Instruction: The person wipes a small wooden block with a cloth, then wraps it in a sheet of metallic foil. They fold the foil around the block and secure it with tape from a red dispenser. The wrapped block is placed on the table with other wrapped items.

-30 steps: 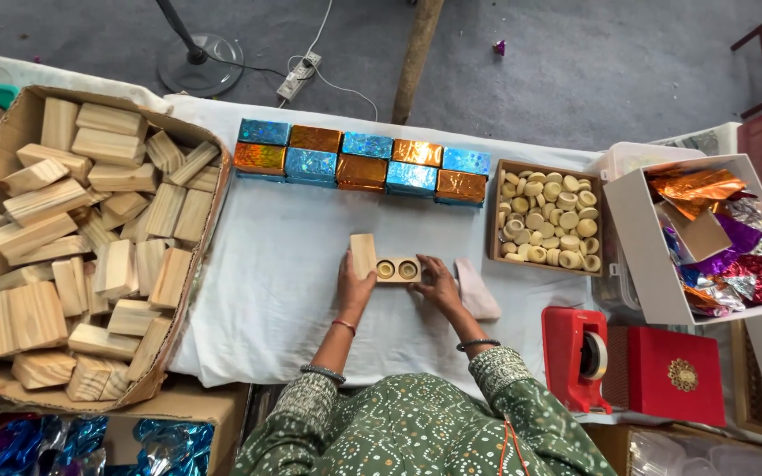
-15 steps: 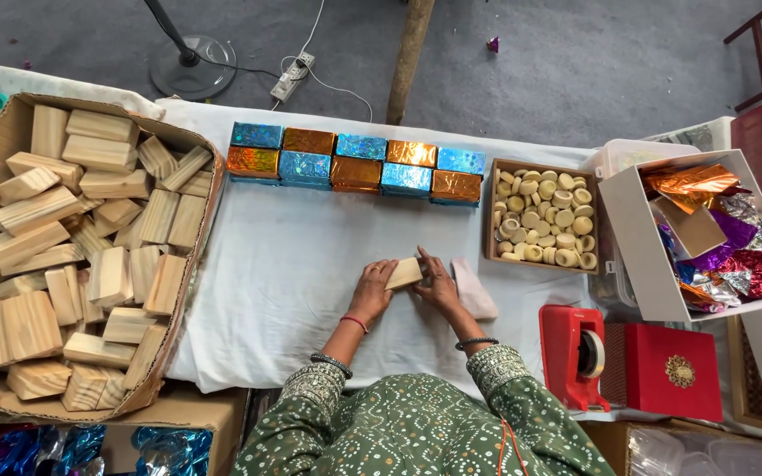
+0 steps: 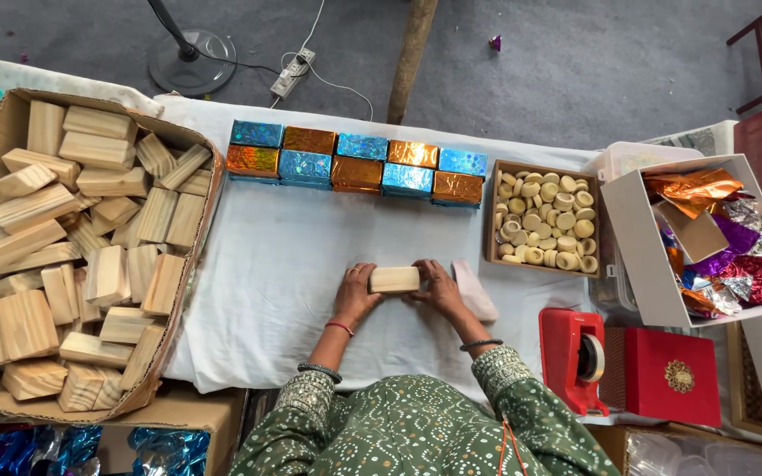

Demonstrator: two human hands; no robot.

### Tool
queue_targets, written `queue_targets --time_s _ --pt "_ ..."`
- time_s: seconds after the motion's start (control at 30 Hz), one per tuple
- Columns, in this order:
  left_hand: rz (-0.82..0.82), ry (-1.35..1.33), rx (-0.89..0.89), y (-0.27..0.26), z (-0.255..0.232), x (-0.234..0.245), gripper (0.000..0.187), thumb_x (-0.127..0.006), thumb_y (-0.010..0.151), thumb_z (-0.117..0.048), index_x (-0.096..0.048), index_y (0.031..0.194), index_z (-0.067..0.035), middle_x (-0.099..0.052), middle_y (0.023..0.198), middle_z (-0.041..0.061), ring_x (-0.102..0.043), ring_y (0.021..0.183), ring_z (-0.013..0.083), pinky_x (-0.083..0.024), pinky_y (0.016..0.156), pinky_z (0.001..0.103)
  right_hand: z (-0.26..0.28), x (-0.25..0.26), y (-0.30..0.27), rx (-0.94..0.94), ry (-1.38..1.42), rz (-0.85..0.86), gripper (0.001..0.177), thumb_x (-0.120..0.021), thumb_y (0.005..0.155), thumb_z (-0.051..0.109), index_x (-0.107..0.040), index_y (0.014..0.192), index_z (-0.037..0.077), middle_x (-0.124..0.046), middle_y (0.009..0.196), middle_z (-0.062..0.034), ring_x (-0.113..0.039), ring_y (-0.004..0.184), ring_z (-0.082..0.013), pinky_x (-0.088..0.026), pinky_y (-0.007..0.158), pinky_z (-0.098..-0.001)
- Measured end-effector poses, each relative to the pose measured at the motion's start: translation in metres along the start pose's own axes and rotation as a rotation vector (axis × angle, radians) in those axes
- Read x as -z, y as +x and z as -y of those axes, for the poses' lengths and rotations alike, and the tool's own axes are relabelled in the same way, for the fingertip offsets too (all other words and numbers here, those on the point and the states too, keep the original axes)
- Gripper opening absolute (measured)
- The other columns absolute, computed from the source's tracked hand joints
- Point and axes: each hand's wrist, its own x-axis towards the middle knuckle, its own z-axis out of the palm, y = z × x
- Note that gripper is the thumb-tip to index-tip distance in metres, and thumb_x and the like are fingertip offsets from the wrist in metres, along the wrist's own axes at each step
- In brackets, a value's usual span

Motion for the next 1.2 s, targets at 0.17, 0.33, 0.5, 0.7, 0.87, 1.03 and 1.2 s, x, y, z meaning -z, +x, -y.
queue_targets --time_s 0.17,0.33,0.5,0.7,0.87,1.03,1.2 --pt "0.070 0.000 -0.030 0.004 0.001 0.011 0.071 -0.091 0.062 -0.018 -0.062 0.127 -0.012 -0.062 0.128 0.005 -0.055 0.120 0.0303 -0.047 0.106 0.039 0.015 0.006 -0.008 -0.019 -0.018 -0.016 0.069 -0.091 0.066 0.018 -0.059 0.127 0.016 -0.063 0.117 -0.0030 -0.065 0.110 -0.0220 -0.056 0.093 -0.0381" --pt "0.064 -0.012 -0.056 0.003 0.010 0.006 0.072 -0.092 0.061 -0.017 -0.063 0.126 -0.012 -0.061 0.129 0.004 -0.055 0.119 0.0301 -0.047 0.106 0.039 -0.017 -0.016 -0.016 0.003 -0.084 -0.076 0.063 -0.091 0.070 0.023 -0.062 0.126 0.016 -0.063 0.117 -0.0046 -0.065 0.111 -0.0238 -0.056 0.092 -0.0389" --pt "0.077 -0.014 -0.025 0.005 0.002 0.011 0.074 -0.092 0.059 -0.018 -0.062 0.127 -0.013 -0.060 0.130 0.004 -0.055 0.119 0.0293 -0.047 0.106 0.038 -0.014 -0.006 -0.052 0.164 -0.269 -0.277 0.063 -0.084 0.079 0.023 -0.059 0.137 0.013 -0.060 0.122 -0.0105 -0.058 0.115 -0.0308 -0.052 0.096 -0.0446" --pt "0.071 -0.013 -0.028 0.003 0.005 0.010 0.068 -0.087 0.063 -0.015 -0.062 0.126 -0.014 -0.060 0.131 0.005 -0.054 0.122 0.0292 -0.047 0.108 0.038 -0.028 0.039 -0.092 0.045 -0.488 -0.468 0.059 -0.079 0.076 0.023 -0.066 0.133 0.014 -0.058 0.135 -0.0170 -0.054 0.121 -0.0399 -0.048 0.091 -0.0531" --pt "0.057 -0.020 -0.021 0.002 0.004 0.009 0.068 -0.087 0.063 -0.018 -0.061 0.126 -0.015 -0.059 0.130 0.005 -0.054 0.121 0.0290 -0.046 0.107 0.038 -0.035 0.025 -0.069 0.024 -0.198 -0.414 0.042 -0.072 0.088 0.015 -0.069 0.129 0.015 -0.064 0.129 -0.0141 -0.061 0.113 -0.0352 -0.053 0.095 -0.0437" --pt "0.065 -0.019 -0.008 0.003 0.013 0.002 0.066 -0.086 0.066 -0.020 -0.062 0.126 -0.015 -0.059 0.130 0.004 -0.055 0.120 0.0288 -0.047 0.107 0.038 0.029 -0.030 -0.034 0.256 -0.116 -0.401 0.040 -0.075 0.089 0.016 -0.067 0.128 0.012 -0.062 0.131 -0.0206 -0.063 0.112 -0.0384 -0.055 0.090 -0.0435" --pt "-0.002 -0.014 -0.081 0.004 0.048 -0.024 0.055 -0.080 0.071 -0.015 -0.066 0.124 -0.010 -0.063 0.128 0.007 -0.058 0.120 0.0314 -0.049 0.105 0.039 0.035 -0.088 -0.017 0.366 -0.372 -0.272 0.056 -0.071 0.086 0.016 -0.058 0.140 0.015 -0.055 0.144 -0.0199 -0.062 0.112 -0.0386 -0.059 0.083 -0.0434"
